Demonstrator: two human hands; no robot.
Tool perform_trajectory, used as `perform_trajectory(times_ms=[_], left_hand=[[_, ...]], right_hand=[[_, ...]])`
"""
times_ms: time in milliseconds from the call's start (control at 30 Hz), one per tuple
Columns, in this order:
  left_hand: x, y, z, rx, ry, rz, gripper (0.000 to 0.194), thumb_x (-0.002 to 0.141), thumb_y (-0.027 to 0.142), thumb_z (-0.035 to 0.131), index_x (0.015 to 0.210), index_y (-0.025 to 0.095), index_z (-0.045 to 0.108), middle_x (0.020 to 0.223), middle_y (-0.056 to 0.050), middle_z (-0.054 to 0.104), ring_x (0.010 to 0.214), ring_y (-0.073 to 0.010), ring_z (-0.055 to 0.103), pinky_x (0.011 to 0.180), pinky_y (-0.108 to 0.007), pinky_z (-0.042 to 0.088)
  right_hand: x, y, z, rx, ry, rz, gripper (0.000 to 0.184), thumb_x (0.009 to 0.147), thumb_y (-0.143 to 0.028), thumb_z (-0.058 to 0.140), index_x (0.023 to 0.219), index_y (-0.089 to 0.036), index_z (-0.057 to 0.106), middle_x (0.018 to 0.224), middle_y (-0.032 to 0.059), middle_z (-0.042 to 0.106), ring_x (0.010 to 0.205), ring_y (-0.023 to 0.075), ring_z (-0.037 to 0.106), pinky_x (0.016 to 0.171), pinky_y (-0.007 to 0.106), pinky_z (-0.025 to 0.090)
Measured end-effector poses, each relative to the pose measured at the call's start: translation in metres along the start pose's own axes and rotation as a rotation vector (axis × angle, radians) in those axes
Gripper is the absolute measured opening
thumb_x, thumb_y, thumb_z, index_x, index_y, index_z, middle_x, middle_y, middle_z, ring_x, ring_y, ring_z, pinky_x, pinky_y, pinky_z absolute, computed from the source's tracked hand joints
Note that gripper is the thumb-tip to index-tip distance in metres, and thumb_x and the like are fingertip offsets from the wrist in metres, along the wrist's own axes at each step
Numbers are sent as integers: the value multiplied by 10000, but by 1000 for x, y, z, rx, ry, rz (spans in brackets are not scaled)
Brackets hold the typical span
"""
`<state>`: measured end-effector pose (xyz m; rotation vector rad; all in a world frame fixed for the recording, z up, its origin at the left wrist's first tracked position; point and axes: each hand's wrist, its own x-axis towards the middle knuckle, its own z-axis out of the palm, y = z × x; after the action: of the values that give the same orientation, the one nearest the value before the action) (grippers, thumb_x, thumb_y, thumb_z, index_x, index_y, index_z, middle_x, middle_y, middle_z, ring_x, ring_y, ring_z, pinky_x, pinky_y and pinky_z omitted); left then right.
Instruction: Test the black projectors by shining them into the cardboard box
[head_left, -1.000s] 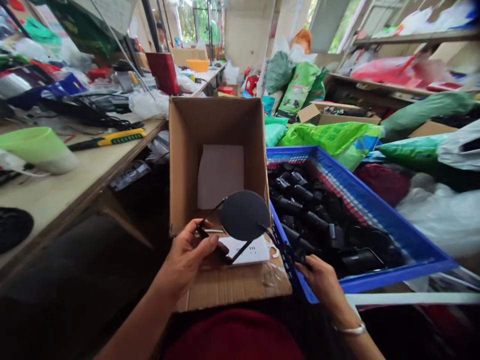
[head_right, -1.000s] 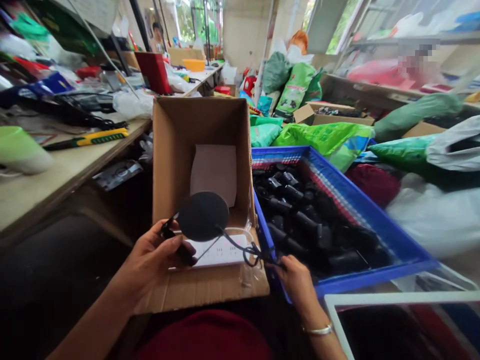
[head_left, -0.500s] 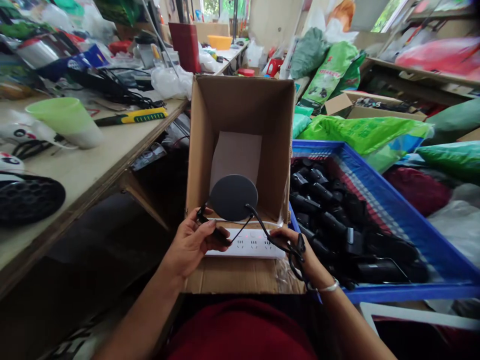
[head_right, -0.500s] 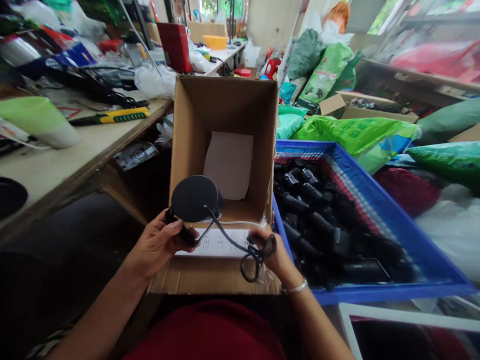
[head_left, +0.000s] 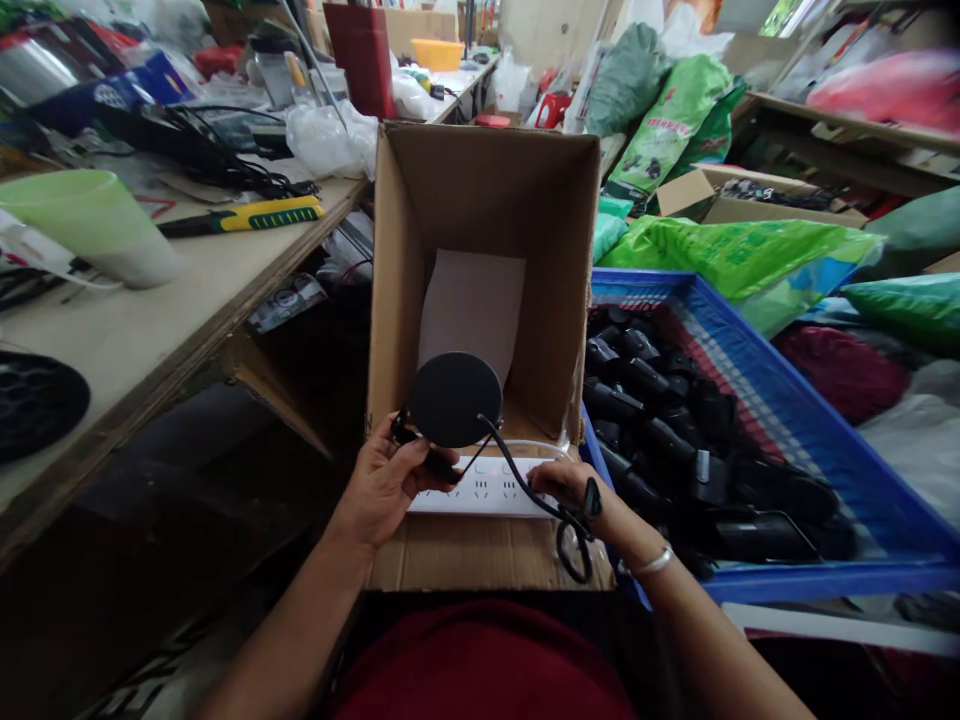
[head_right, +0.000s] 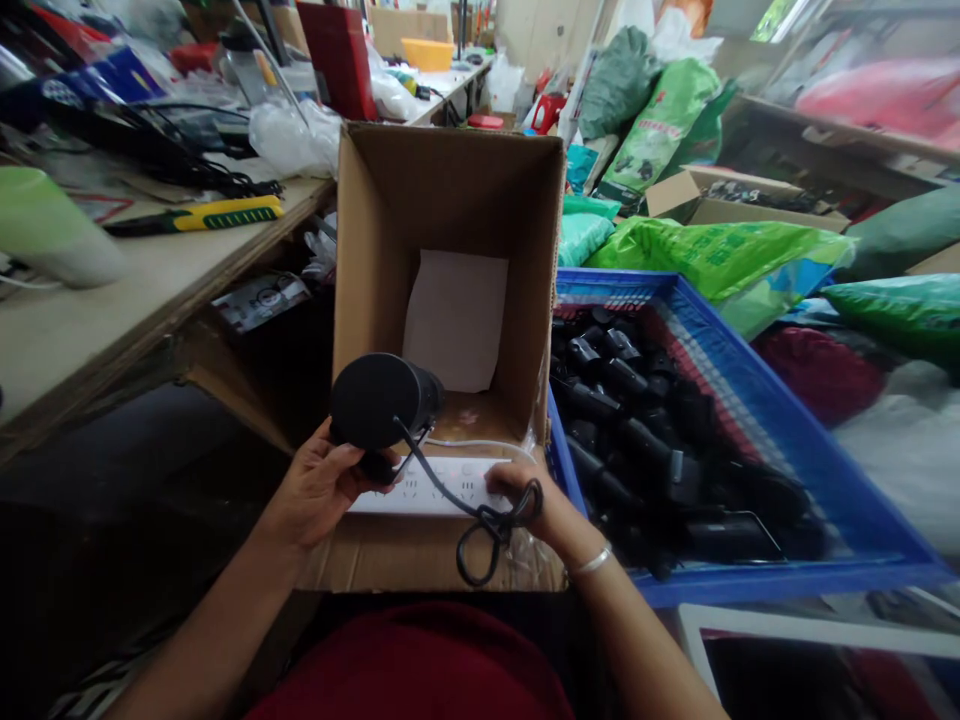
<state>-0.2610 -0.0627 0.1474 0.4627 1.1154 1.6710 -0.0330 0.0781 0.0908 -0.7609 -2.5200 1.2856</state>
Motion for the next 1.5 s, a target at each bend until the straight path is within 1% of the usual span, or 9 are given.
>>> perform_trajectory(times_ms=[167,267,367,567,667,767,1033,1367,1500], left_hand=[[14,-8,0,-61,3,74,320,705,233,718,938,202,502,718,22,693,596,-178,687,488,-272,566],[23,-10,0,-78,41,116,378,689,232,747,980,220,506,763,33,688,599,-177,690,486,-259,557],[27,-9,-1,-87,83,147,421,664,237,780,997,234,522,821,32,691,645,-185,697,524,-272,567],[31,-6,-6,-168,170,229,498,563,317,854,973,263,577,895,47,697,779,-161,679,709,-295,568],[31,-5,-7,-134,186,248,531,522,344,868,975,272,602,936,32,696,841,-174,667,728,-282,555],[29,-2,-3,-102,182,243,479,546,343,857,957,275,620,892,37,688,792,-151,660,715,-254,545],[15,4,13,-139,221,246,419,552,336,855,892,259,621,784,59,648,662,-89,614,659,-193,525],[17,1,-3,-98,130,257,416,582,344,839,930,272,623,814,42,654,660,-95,610,680,-212,520],[17,1,-2,-110,129,255,417,590,340,835,936,261,617,802,33,650,657,-99,608,663,-213,523]], right_hand=[[-4,0,10,12,95,19,215,847,-268,499,746,-184,670,736,44,673,711,190,618,672,311,496],[-9,-4,16,23,213,16,246,851,-268,457,839,-178,685,833,91,704,790,222,656,721,345,529],[-13,-1,21,92,339,73,243,800,-326,527,872,-179,706,851,112,718,807,255,675,721,370,555],[-12,32,38,141,463,136,219,756,-373,614,856,-221,737,863,108,745,804,271,702,652,317,578],[-11,48,50,98,501,149,207,760,-389,621,839,-243,745,832,91,751,774,270,708,614,301,576],[-11,55,59,104,544,140,223,774,-414,605,829,-248,743,821,80,747,775,263,704,661,312,575],[-13,46,57,109,540,177,298,790,-473,572,854,-238,743,868,104,742,818,276,693,709,337,564],[-11,41,52,110,516,164,311,763,-501,594,829,-237,745,811,94,735,766,261,687,748,349,556],[-11,38,50,148,502,190,323,764,-508,595,833,-228,741,848,104,730,821,273,679,772,365,551]])
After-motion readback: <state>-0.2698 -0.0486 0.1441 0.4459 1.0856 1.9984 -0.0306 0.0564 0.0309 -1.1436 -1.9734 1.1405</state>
